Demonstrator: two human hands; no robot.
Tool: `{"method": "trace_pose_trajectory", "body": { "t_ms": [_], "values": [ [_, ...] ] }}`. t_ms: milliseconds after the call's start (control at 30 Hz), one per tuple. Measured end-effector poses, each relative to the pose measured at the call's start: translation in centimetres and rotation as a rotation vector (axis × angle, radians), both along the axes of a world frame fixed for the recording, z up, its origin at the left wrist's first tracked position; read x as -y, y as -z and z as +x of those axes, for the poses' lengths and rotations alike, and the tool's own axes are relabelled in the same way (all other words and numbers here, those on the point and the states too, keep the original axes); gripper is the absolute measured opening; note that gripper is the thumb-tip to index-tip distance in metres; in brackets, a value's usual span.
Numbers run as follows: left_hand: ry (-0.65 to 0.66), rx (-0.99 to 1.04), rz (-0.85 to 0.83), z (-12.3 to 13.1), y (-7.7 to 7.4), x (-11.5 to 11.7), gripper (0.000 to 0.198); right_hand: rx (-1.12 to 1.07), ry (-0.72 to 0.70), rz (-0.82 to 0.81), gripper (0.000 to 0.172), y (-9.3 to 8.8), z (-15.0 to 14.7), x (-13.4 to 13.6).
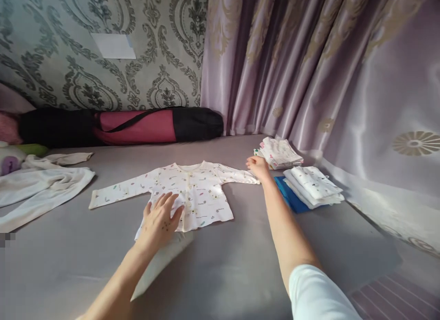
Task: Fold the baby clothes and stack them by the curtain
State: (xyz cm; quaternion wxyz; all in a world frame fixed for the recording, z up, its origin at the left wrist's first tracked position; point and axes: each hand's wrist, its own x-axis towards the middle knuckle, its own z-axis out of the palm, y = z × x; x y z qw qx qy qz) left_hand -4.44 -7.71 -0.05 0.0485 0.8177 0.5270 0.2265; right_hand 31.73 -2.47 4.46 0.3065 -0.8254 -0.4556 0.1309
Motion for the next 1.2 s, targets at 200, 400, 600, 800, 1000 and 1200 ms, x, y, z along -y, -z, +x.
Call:
{"method": "trace_pose_trajectory", "body": {
  "t_ms": [200,400,600,800,1000,1200],
  "values": [
    [0.174,0.092,-0.184,6.0,-2.1,-7.1,0.033,0.087,0.166,-0.159,0.024,1.5,4.3,3.5],
    [0.171,0.079,-0.191,13.3,-1.5,-13.6,0.033,0.206,0.098,-0.357,0.031,3.3,4.1,1.5],
    [0.248,-0.055,-0.223,17.8,-0.9,-16.3,0.039,0.201,0.065,-0.261,0.024,3.7,3.6,1.6],
    [0.235,-0.124,-0.263,18.9,-0.4,-16.4,0.027,0.077,0.104,-0.244,0.026,3.6,3.7,1.8],
    [0.140,-0.077,-0.228,18.6,0.2,-15.6,0.028,-0.253,0.046,-0.063,0.009,4.0,4.9,1.6],
    [-0.012,0.159,-0.193,19.0,1.7,-13.5,0.026,-0.244,0.148,0.095,0.014,3.3,3.6,0.7]
  ]
}}
